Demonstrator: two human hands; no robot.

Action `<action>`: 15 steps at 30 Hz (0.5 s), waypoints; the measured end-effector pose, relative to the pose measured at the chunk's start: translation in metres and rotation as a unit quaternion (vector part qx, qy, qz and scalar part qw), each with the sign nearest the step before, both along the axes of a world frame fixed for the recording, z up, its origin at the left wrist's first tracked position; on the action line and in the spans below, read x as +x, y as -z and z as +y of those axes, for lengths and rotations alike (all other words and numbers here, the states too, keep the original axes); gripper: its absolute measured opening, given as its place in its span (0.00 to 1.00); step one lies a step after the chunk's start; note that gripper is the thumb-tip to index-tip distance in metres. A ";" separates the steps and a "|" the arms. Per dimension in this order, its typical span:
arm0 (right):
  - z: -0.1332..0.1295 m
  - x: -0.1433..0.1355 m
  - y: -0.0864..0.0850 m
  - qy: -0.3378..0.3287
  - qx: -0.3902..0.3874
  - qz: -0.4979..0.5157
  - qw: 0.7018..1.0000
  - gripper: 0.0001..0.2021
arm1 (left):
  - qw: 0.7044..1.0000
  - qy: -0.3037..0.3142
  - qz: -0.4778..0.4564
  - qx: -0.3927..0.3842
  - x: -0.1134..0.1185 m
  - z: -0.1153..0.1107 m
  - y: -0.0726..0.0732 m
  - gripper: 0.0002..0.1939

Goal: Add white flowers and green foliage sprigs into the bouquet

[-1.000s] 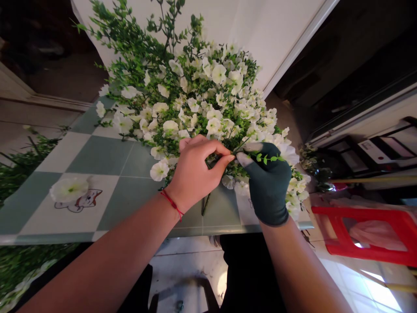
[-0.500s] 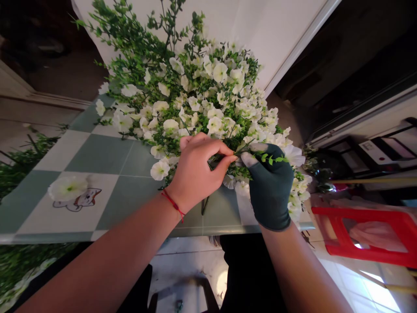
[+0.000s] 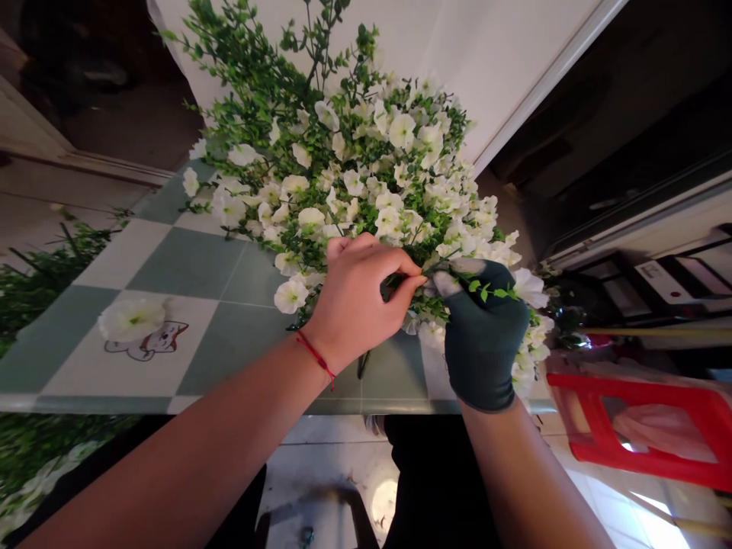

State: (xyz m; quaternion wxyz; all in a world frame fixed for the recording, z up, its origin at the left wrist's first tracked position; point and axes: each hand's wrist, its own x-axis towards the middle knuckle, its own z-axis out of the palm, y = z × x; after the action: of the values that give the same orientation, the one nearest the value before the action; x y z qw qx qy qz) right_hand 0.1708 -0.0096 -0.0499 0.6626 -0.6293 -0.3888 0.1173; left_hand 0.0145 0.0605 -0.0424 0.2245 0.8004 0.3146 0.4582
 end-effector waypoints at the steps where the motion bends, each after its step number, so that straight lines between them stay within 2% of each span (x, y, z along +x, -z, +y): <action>1: 0.000 0.000 0.000 0.004 0.000 -0.001 1.000 0.15 | 1.000 0.000 0.000 0.001 0.000 0.000 0.000 0.06; 6: 0.001 0.003 0.003 -0.007 0.001 -0.012 1.000 0.16 | 1.000 -0.002 -0.005 0.012 0.000 0.001 0.001 0.06; 12: -0.002 0.003 -0.001 0.015 -0.037 -0.085 0.996 0.14 | 1.000 -0.004 0.002 0.023 0.000 0.001 0.002 0.06; 15: -0.002 0.002 -0.002 0.009 -0.033 -0.076 0.997 0.14 | 1.000 -0.002 -0.003 0.015 0.000 0.000 0.001 0.06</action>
State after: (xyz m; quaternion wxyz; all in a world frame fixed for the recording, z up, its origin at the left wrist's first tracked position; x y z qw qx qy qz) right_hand 0.1726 -0.0118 -0.0482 0.6110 -0.6614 -0.4282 0.0764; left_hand 0.0144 0.0609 -0.0439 0.2124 0.8019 0.3085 0.4654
